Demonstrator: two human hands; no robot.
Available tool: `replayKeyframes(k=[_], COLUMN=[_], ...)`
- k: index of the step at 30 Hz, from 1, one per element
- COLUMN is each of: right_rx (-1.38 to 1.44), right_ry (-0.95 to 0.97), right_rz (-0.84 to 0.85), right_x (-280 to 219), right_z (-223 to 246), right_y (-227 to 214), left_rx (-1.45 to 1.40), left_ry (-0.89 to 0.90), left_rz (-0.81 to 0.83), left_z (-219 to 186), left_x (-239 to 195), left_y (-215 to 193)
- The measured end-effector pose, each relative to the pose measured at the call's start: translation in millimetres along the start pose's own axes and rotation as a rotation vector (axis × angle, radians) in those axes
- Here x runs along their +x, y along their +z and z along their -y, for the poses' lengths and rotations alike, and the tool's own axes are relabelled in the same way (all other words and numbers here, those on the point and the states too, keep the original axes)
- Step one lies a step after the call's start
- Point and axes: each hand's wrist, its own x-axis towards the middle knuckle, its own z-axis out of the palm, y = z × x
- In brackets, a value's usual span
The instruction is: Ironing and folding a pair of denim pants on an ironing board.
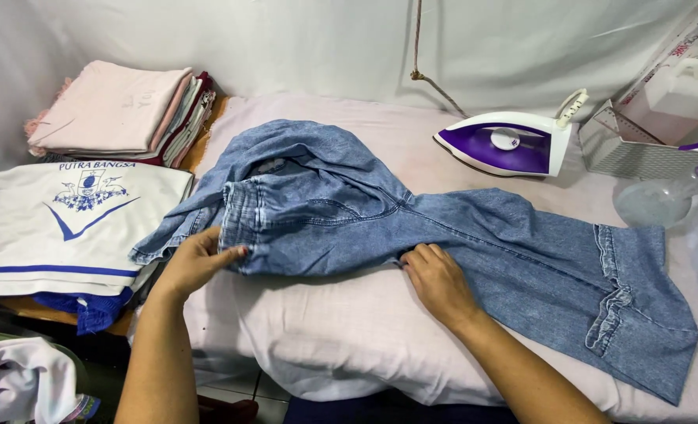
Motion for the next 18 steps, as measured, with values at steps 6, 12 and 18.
replayKeyframes(k=[6, 12, 18], right_rx=[0.258, 0.311, 0.506], right_ry=[-0.043, -0.134, -0.053], right_rz=[0.223, 0.526, 0.275], right_x=[-23, -38, -52], right_z=[7, 23, -4], right_y=[-31, -40, -60], left_rx=[0.079, 0.292, 0.824], left_ry=[0.070, -0.098, -0.017], left_rz=[-0.059, 0.037, -0.499], left_z=[85, 70, 10], left_x=[4, -23, -35], left_y=[-60, -66, -20])
